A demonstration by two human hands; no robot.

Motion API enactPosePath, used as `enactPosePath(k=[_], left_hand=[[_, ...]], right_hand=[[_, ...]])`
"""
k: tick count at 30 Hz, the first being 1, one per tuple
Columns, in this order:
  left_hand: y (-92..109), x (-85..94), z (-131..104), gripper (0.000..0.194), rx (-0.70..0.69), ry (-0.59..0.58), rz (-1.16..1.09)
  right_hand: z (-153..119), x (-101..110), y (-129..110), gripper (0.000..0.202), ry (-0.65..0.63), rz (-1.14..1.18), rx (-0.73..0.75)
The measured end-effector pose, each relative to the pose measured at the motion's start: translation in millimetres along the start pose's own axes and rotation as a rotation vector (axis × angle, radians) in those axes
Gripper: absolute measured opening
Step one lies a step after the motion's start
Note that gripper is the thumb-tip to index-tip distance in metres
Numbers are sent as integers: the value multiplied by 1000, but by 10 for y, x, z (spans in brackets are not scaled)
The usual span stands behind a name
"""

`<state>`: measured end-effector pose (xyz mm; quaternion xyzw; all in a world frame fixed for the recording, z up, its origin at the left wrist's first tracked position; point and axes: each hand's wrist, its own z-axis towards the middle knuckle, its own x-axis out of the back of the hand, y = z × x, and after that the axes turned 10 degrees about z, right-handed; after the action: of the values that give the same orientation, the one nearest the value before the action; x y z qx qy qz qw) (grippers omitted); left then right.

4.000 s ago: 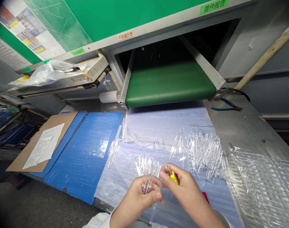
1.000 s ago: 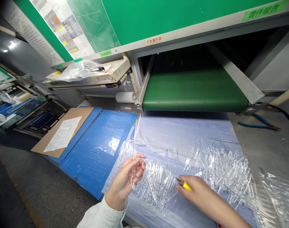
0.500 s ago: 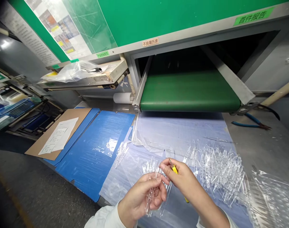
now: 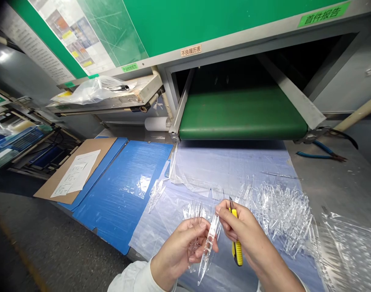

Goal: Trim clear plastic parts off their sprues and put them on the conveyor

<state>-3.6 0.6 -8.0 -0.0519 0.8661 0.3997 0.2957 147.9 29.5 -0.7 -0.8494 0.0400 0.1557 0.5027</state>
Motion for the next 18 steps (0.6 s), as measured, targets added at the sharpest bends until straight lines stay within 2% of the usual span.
enactPosePath(k=[3,8,12,14,18], left_hand=[[25,-42,-35,37,-21,-28,74],[38,-78,-92,35,-57,-8,187],[75,-115,-148,27,-106,108,296],[104,-134,-179,22,-149,165,348],[137,-137,-213,17,-203,158,378]], right_hand=[[4,5,10,50,-7,-3,-4],[-5,-3,21,49,-14,-84,34],[-125,8,28,45,-20,-196,108],[-225,34,35,42,-41,-317,158],[-387,99,68,37,-196,-696,234]])
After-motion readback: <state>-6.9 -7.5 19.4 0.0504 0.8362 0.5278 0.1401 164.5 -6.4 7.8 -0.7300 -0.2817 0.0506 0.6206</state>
